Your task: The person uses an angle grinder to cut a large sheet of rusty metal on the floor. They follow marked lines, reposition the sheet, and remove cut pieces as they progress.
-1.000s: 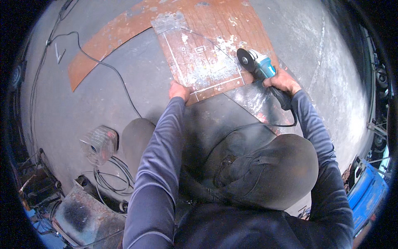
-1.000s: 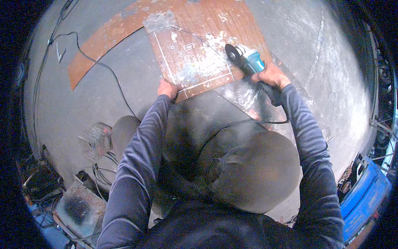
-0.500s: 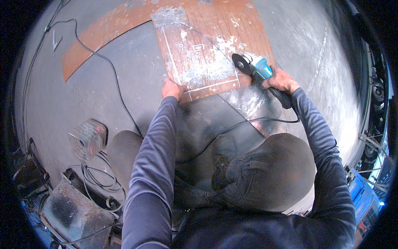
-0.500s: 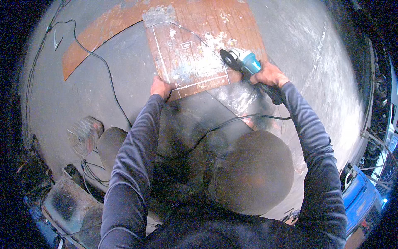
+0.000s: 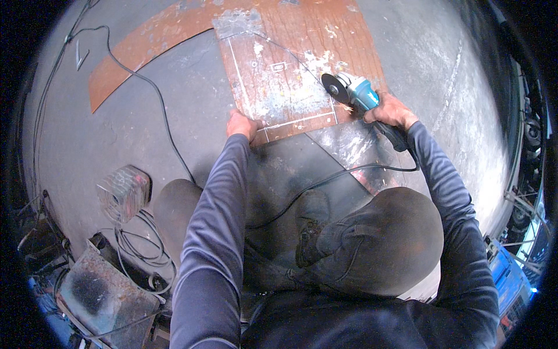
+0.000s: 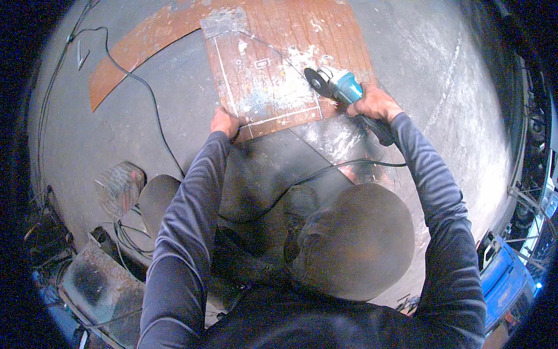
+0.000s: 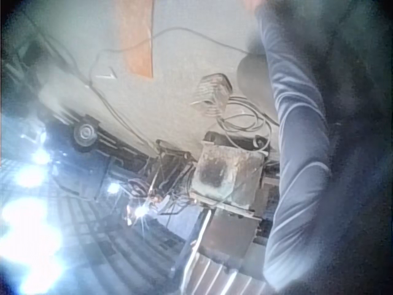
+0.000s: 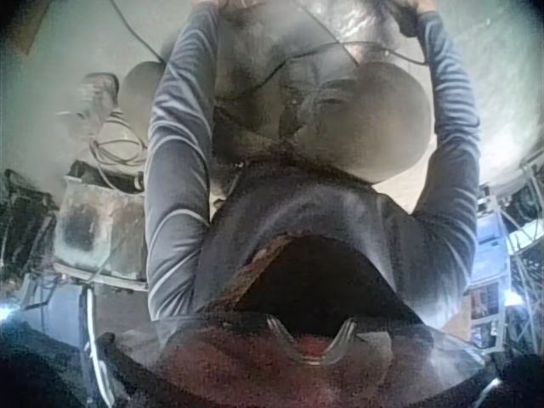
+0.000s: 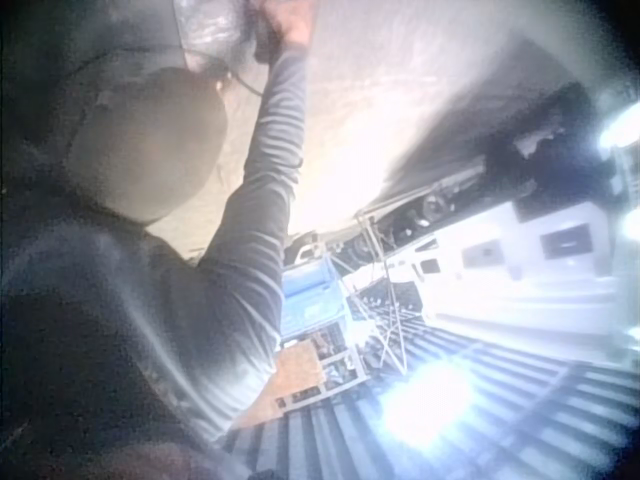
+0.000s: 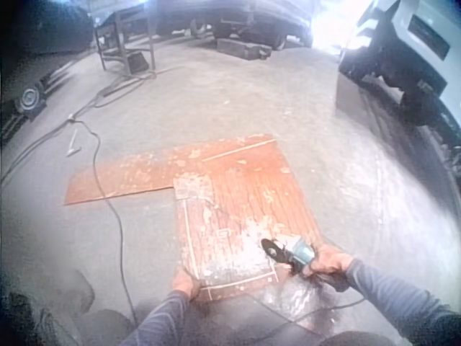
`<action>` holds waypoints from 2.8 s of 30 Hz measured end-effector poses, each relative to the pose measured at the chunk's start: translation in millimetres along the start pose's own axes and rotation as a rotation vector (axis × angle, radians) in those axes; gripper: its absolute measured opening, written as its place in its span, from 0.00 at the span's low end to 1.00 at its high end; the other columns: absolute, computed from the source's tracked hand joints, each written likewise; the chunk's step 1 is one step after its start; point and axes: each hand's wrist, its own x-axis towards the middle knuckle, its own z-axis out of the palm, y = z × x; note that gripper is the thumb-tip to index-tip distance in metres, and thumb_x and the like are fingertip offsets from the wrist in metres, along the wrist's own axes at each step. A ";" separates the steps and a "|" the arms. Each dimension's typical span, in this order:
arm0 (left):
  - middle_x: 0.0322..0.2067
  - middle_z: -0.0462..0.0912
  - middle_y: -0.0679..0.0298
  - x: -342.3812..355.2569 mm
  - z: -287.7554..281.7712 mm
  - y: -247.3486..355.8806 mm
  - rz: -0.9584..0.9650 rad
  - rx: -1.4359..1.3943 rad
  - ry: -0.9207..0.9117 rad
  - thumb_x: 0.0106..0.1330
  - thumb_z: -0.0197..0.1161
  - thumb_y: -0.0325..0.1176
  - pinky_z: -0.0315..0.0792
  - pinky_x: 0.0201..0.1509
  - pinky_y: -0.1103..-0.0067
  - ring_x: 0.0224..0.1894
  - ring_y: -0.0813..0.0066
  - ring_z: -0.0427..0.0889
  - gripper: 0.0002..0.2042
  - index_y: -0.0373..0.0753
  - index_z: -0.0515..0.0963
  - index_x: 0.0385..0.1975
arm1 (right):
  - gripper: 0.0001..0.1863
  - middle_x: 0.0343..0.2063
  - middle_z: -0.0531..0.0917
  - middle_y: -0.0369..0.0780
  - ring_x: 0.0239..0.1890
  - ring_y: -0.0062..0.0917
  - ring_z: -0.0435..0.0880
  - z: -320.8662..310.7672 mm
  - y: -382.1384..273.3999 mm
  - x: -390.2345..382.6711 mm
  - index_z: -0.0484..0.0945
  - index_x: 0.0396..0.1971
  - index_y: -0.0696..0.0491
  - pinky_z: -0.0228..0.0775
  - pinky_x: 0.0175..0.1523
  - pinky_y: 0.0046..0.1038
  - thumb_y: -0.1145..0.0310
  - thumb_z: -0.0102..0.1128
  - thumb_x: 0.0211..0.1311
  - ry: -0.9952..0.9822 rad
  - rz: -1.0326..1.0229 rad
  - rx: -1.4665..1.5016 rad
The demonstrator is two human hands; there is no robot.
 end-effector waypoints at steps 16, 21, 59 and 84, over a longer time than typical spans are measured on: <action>0.56 0.83 0.41 -4.4 -0.2 2.1 0.020 0.020 0.013 0.47 0.86 0.43 0.75 0.66 0.65 0.61 0.47 0.82 0.44 0.29 0.69 0.62 | 0.48 0.58 0.82 0.54 0.60 0.45 0.83 3.5 -13.2 8.7 0.72 0.64 0.62 0.76 0.63 0.41 0.54 0.78 0.40 0.034 0.011 -0.103; 0.59 0.79 0.40 -4.1 -3.1 -1.4 -0.019 -0.043 -0.021 0.49 0.86 0.42 0.73 0.69 0.64 0.64 0.46 0.78 0.44 0.32 0.67 0.63 | 0.49 0.58 0.81 0.56 0.61 0.47 0.82 9.4 -11.0 3.5 0.72 0.65 0.61 0.75 0.64 0.42 0.55 0.77 0.39 0.044 -0.029 0.006; 0.60 0.78 0.39 -6.3 -5.4 -2.9 0.012 -0.040 -0.036 0.48 0.86 0.43 0.73 0.69 0.62 0.65 0.44 0.77 0.46 0.31 0.66 0.64 | 0.51 0.63 0.79 0.50 0.66 0.44 0.78 17.2 -4.2 -7.8 0.68 0.71 0.51 0.70 0.69 0.41 0.50 0.79 0.46 -0.033 0.023 0.082; 0.59 0.78 0.40 1.7 5.0 1.6 -0.012 -0.006 -0.046 0.47 0.86 0.45 0.74 0.68 0.64 0.64 0.45 0.78 0.47 0.32 0.65 0.64 | 0.45 0.50 0.85 0.50 0.53 0.39 0.85 13.8 -6.4 -46.3 0.74 0.62 0.60 0.74 0.61 0.36 0.57 0.78 0.40 0.146 0.021 0.159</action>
